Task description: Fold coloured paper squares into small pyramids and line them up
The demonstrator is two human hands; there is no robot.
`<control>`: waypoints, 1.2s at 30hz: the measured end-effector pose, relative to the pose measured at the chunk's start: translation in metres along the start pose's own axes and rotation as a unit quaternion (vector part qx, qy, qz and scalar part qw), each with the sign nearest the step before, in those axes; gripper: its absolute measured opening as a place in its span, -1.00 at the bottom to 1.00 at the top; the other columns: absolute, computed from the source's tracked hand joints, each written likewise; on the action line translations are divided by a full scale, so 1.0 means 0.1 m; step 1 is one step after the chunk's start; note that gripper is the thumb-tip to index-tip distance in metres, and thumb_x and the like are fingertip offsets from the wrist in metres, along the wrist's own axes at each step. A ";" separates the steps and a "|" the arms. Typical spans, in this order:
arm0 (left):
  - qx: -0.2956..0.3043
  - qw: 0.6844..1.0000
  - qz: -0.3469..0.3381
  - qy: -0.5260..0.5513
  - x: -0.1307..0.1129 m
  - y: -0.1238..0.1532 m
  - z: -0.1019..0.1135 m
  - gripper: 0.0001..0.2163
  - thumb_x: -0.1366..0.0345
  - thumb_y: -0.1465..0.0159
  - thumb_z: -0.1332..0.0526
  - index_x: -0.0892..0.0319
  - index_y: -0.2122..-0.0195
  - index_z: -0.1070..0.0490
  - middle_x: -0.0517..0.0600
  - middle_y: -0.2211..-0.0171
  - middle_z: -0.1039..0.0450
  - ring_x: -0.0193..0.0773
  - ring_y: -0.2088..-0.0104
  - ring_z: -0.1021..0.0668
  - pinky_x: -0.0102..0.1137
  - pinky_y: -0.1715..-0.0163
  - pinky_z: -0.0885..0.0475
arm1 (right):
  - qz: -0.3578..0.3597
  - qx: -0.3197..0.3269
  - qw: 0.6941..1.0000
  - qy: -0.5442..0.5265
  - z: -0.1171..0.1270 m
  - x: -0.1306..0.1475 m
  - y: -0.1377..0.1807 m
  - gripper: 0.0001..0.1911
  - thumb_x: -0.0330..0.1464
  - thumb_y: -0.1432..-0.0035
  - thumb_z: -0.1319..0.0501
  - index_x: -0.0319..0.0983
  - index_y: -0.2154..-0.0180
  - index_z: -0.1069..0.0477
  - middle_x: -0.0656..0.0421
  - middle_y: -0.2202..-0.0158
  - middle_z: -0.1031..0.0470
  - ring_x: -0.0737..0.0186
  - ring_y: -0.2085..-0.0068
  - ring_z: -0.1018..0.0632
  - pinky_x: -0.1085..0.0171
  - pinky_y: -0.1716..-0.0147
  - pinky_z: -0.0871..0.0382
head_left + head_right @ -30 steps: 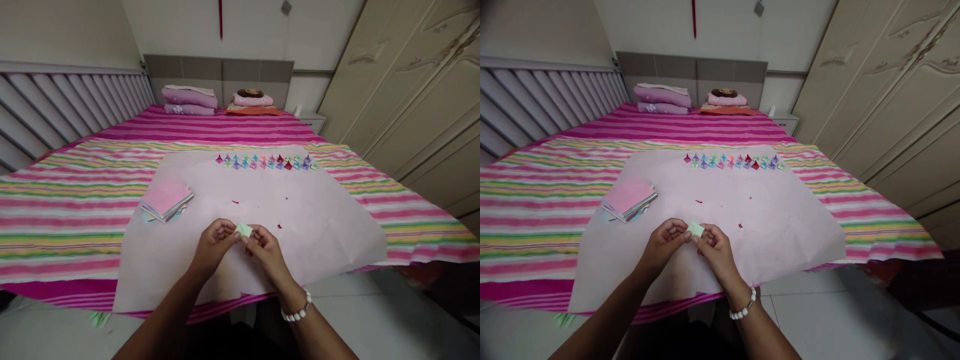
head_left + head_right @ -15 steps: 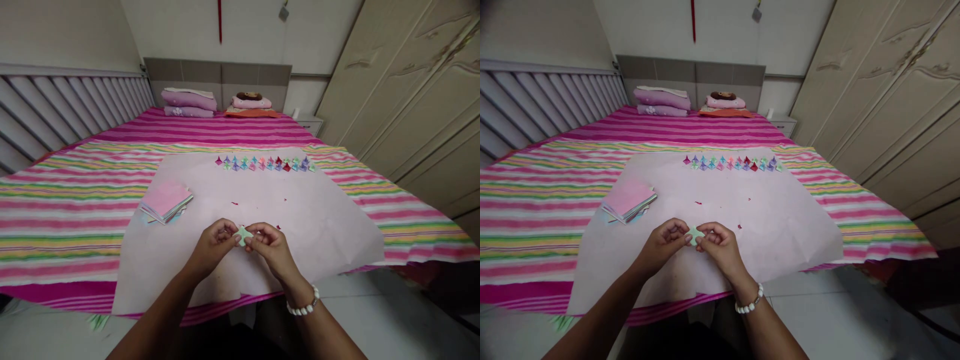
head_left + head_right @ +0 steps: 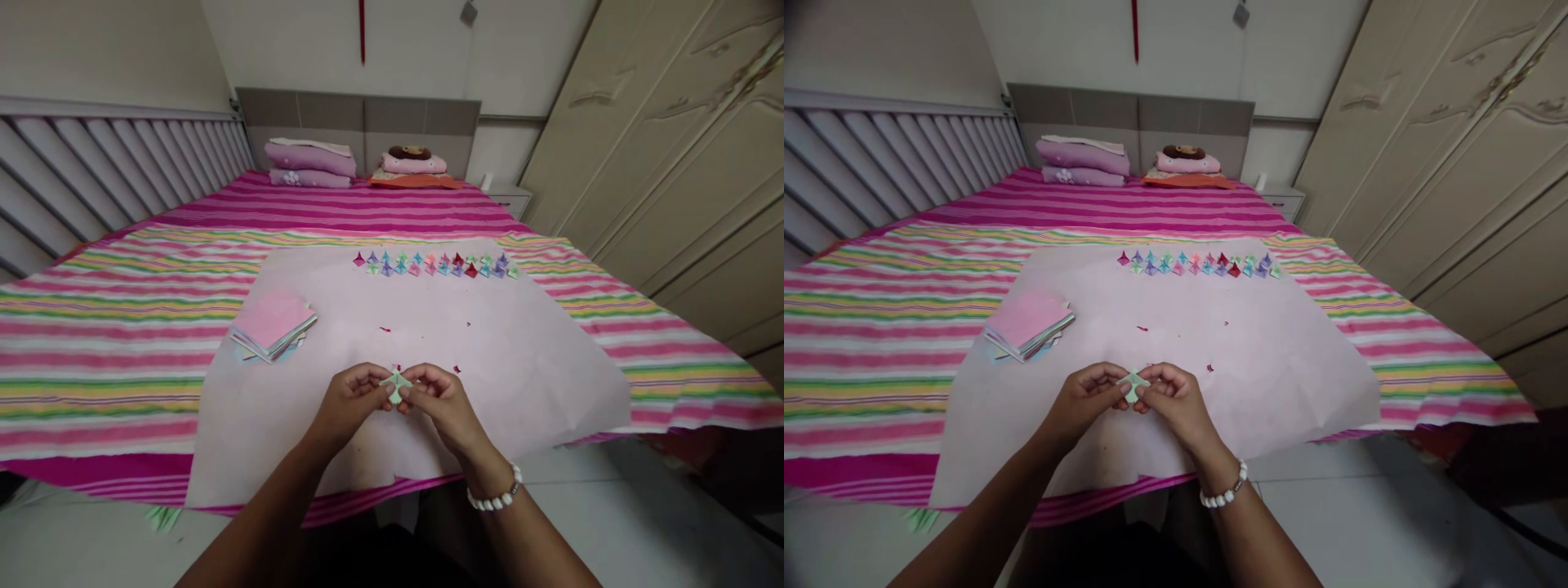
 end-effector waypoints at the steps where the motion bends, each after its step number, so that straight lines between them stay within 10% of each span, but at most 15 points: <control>1: -0.010 1.000 -0.003 0.005 0.00 0.01 0.00 -0.80 0.23 -0.02 -0.39 0.23 0.40 -0.48 -0.08 0.55 -0.50 -0.36 0.54 -0.52 -0.45 0.48 -0.44 | 0.002 -0.003 1.000 0.000 0.00 0.00 0.00 -0.79 -0.30 0.09 -0.42 -0.23 0.38 -0.51 0.24 0.61 -0.53 0.31 0.57 -0.52 0.31 0.48 -0.42; 13: -0.010 0.999 -0.037 -0.003 0.01 0.02 0.03 -0.89 0.30 -0.14 -0.27 0.19 0.39 -0.57 -0.05 0.54 -0.51 -0.33 0.44 -0.51 -0.41 0.34 -0.40 | 0.013 -0.015 0.996 -0.085 -0.05 0.04 0.00 -0.95 -0.46 0.08 -0.29 -0.20 0.49 -0.51 0.25 0.57 -0.50 0.33 0.54 -0.49 0.32 0.46 -0.35; 36: -0.056 0.987 -0.065 -0.137 -0.04 -0.02 0.16 -0.87 0.29 -0.01 -0.40 0.16 0.39 -0.59 0.01 0.40 -0.61 -0.22 0.36 -0.57 -0.37 0.30 -0.46 | 0.086 -0.066 0.986 0.127 0.04 0.14 -0.02 -0.91 -0.36 0.10 -0.38 -0.19 0.44 -0.53 0.21 0.48 -0.51 0.31 0.47 -0.41 0.31 0.43 -0.31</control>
Point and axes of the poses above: each hand's wrist, its own y-axis away from the middle knuckle, its own z-axis out of the back of the hand, x = y × z, the point moved 7 cm from there along -y, towards the middle knuckle
